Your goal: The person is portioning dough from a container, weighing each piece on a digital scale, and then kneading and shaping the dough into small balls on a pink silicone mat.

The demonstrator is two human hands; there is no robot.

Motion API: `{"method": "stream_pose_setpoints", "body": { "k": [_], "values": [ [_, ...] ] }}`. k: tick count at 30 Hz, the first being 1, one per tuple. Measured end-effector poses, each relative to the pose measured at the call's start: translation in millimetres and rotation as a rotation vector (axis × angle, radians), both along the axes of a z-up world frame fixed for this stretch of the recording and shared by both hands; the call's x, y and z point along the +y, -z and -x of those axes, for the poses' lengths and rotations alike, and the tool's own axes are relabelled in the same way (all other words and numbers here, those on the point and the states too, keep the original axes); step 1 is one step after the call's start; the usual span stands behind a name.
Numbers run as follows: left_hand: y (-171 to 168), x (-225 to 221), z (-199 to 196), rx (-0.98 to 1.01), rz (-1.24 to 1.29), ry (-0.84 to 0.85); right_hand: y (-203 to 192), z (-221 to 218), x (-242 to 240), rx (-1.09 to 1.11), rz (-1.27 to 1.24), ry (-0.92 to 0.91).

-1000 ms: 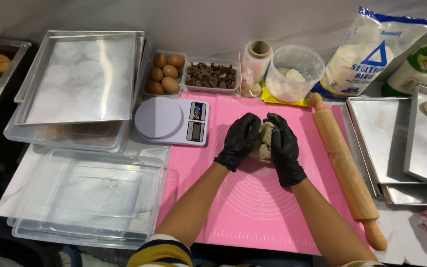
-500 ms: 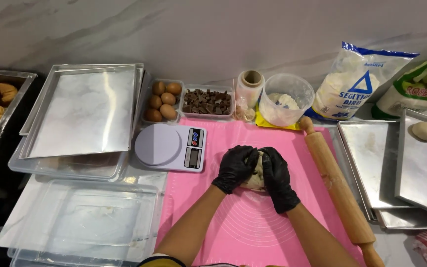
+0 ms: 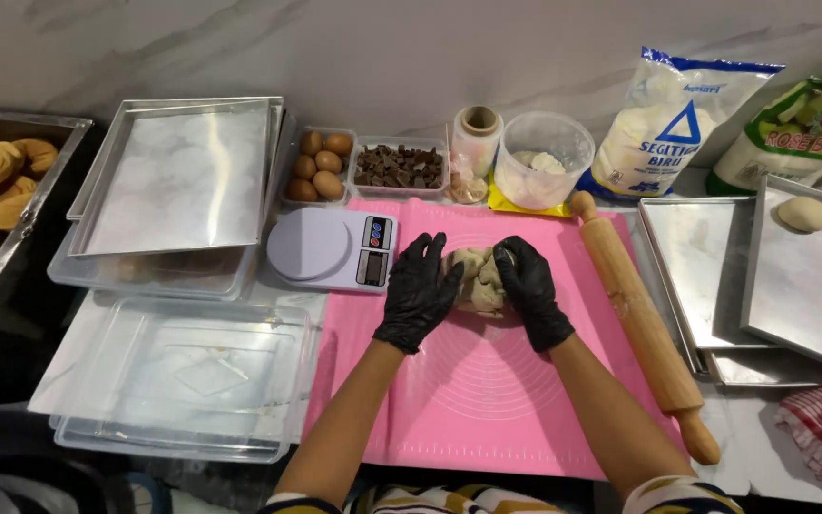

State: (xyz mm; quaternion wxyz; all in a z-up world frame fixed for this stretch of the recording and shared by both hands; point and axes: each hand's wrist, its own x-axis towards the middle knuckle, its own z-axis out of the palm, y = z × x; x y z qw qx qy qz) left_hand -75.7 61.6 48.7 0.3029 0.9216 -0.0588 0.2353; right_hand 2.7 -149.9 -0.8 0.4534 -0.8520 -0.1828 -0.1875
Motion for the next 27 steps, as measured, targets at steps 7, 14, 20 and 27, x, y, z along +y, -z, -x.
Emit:
{"method": "stream_pose_setpoints", "body": {
  "k": [7, 14, 20, 27],
  "values": [
    [38.3, 19.4, 111.8, 0.041, -0.071, -0.098, -88.3, 23.5, 1.2, 0.267, 0.154, -0.131],
    [26.9, 36.5, 116.4, 0.264, -0.123, 0.032, -85.5, 37.6, 33.3, 0.232, 0.923, -0.221],
    [31.8, 37.7, 115.0, 0.274, -0.162, 0.037, -63.8, 16.2, 14.2, 0.054, 0.431, -0.391],
    [27.3, 42.8, 120.0, 0.295, -0.042, 0.079, -48.4, 17.3, 13.6, -0.103, 0.033, -0.458]
  ]
}}
